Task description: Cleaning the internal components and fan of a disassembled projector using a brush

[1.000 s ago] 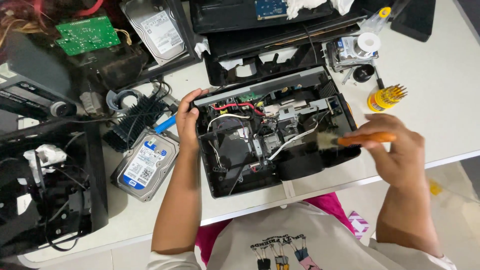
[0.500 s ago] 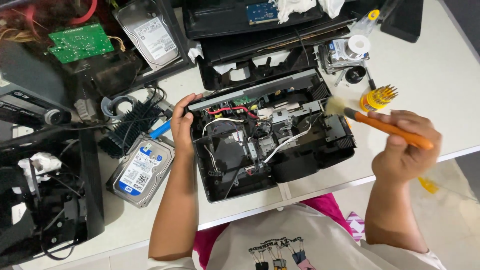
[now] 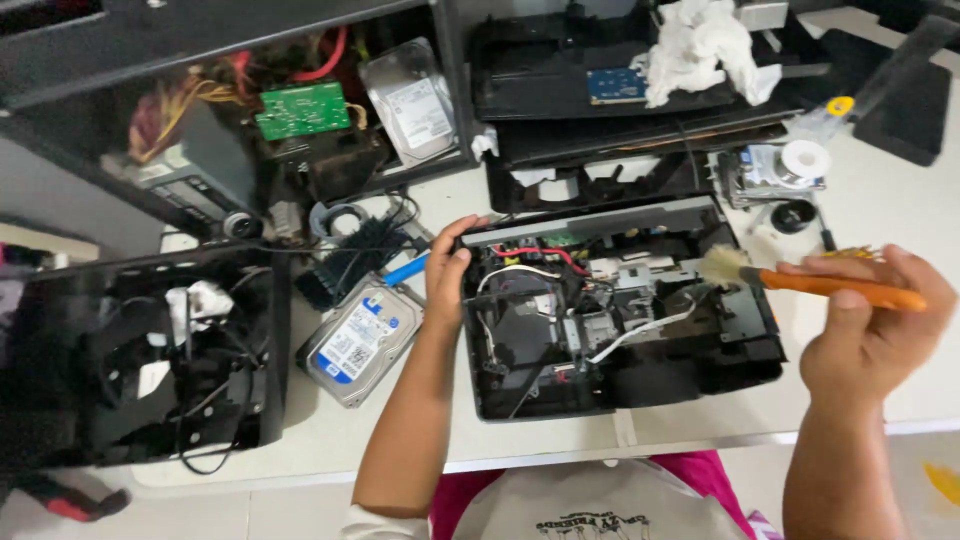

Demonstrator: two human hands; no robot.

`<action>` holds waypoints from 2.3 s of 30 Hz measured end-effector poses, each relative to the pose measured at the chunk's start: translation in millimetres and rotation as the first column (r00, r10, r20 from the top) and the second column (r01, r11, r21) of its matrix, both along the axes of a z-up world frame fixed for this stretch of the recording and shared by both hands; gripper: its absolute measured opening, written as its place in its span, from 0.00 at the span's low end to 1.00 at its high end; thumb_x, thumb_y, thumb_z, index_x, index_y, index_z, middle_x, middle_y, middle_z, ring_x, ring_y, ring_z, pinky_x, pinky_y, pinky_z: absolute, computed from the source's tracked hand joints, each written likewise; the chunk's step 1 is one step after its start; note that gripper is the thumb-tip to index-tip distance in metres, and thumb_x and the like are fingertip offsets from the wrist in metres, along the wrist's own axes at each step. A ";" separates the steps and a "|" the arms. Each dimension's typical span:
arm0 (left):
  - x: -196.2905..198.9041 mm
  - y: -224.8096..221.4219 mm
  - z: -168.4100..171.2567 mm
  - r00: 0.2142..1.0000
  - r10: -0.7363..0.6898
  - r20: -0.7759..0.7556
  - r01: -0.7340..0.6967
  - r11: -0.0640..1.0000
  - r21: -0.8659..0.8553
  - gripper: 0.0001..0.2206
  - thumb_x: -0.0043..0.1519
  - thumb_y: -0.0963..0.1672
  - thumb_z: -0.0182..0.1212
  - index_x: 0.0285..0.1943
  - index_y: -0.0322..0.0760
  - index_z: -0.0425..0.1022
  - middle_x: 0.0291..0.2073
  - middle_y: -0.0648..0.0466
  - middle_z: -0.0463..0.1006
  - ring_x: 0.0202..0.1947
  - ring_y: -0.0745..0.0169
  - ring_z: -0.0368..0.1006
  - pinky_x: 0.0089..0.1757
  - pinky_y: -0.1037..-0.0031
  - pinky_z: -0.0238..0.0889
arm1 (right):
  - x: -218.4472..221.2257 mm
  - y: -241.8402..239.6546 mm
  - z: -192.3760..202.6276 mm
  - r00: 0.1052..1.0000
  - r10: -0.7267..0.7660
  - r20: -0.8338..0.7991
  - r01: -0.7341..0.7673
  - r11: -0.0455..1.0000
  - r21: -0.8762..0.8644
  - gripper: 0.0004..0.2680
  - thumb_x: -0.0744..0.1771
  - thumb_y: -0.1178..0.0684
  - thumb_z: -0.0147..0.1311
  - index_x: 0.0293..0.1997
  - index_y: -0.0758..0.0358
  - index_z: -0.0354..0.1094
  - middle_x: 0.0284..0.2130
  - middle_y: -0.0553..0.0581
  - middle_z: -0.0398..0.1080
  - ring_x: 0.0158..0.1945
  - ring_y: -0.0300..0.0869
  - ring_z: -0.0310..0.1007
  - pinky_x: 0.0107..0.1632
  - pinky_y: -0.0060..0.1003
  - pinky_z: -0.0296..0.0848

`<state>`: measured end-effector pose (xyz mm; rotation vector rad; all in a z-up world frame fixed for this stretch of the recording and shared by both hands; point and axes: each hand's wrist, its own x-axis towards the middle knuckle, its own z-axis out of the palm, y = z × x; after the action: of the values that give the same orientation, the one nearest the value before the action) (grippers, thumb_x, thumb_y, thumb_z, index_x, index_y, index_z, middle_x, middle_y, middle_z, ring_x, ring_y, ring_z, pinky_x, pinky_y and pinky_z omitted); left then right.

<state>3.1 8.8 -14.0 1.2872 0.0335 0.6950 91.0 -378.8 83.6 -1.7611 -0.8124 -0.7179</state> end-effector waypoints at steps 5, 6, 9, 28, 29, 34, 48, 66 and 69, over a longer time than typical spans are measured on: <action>-4.3 2.3 7.2 0.997 -0.064 0.052 0.061 0.997 0.054 0.21 0.65 0.46 0.54 0.65 0.33 0.69 0.60 0.43 0.76 0.62 0.50 0.72 0.60 0.63 0.65 | -5.5 39.4 24.8 0.956 0.230 0.184 -0.240 0.970 0.031 0.10 0.76 0.51 0.42 0.55 0.70 0.52 0.44 0.81 0.67 0.43 0.68 0.76 0.46 0.53 0.78; -6.7 1.5 7.4 0.997 -0.060 0.048 0.057 0.997 0.058 0.21 0.65 0.46 0.54 0.65 0.33 0.69 0.60 0.43 0.76 0.62 0.50 0.72 0.60 0.63 0.65 | -11.3 51.6 44.0 0.955 0.233 0.182 -0.243 0.969 0.035 0.10 0.76 0.51 0.42 0.55 0.70 0.52 0.44 0.81 0.67 0.43 0.68 0.76 0.46 0.53 0.78; -7.9 2.5 9.4 0.998 -0.060 0.027 0.059 0.997 0.053 0.22 0.66 0.49 0.54 0.66 0.35 0.70 0.61 0.44 0.75 0.61 0.50 0.72 0.58 0.61 0.67 | -21.2 88.7 90.8 0.953 0.290 -0.088 -0.303 0.899 -0.316 0.09 0.66 0.63 0.62 0.47 0.78 0.71 0.44 0.68 0.77 0.49 0.54 0.80 0.55 0.43 0.79; -3.3 4.5 -1.5 0.987 -0.061 0.147 0.056 0.998 0.034 0.28 0.65 0.51 0.48 0.69 0.27 0.69 0.59 0.38 0.75 0.63 0.51 0.68 0.62 0.61 0.59 | -12.8 230.8 68.9 0.877 0.434 0.208 -0.258 0.788 -0.559 0.04 0.67 0.55 0.63 0.40 0.59 0.71 0.35 0.52 0.78 0.44 0.49 0.80 0.59 0.46 0.72; -4.2 2.5 -1.0 0.986 -0.065 0.157 0.065 0.998 0.003 0.28 0.65 0.51 0.48 0.69 0.27 0.68 0.58 0.38 0.75 0.62 0.51 0.69 0.61 0.61 0.60 | -10.4 226.9 68.8 0.888 0.411 0.206 -0.266 0.824 -0.500 0.05 0.67 0.57 0.64 0.42 0.58 0.71 0.37 0.49 0.79 0.46 0.46 0.81 0.65 0.46 0.69; 2.0 10.2 -16.6 0.992 -0.046 0.121 0.039 0.997 0.059 0.27 0.66 0.50 0.47 0.70 0.27 0.68 0.60 0.36 0.73 0.63 0.49 0.66 0.62 0.59 0.59 | -24.6 217.4 76.4 0.837 0.546 0.023 -0.505 0.790 -0.348 0.04 0.66 0.57 0.62 0.40 0.61 0.70 0.40 0.50 0.79 0.47 0.48 0.80 0.69 0.53 0.64; -16.7 4.3 15.2 0.994 -0.105 -0.009 0.105 0.989 0.100 0.22 0.67 0.46 0.52 0.71 0.39 0.66 0.65 0.47 0.72 0.66 0.50 0.68 0.62 0.59 0.65 | 7.4 156.8 61.1 0.890 0.451 0.066 -0.346 0.762 -0.548 0.08 0.69 0.63 0.62 0.50 0.60 0.69 0.45 0.49 0.78 0.42 0.43 0.79 0.74 0.55 0.57; -16.7 3.1 13.4 0.997 -0.073 -0.011 0.074 0.991 0.110 0.22 0.68 0.50 0.53 0.70 0.40 0.66 0.64 0.47 0.73 0.64 0.51 0.69 0.60 0.59 0.68 | 24.7 121.8 80.4 0.931 0.320 0.174 -0.168 0.801 -0.575 0.02 0.73 0.63 0.59 0.50 0.70 0.73 0.47 0.64 0.77 0.51 0.57 0.77 0.62 0.54 0.71; -18.0 2.9 12.1 0.998 -0.052 -0.024 0.055 0.987 0.153 0.22 0.67 0.49 0.53 0.70 0.41 0.67 0.64 0.48 0.73 0.66 0.50 0.68 0.63 0.57 0.63 | 12.9 148.8 90.9 0.860 0.506 0.063 -0.356 0.683 -0.638 0.06 0.70 0.62 0.56 0.51 0.68 0.71 0.48 0.64 0.73 0.50 0.58 0.71 0.51 0.49 0.71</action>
<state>-14.9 11.7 -1.8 1.4374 -0.0385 0.6483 103.8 -230.1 174.4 -1.9325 -1.7212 -0.3477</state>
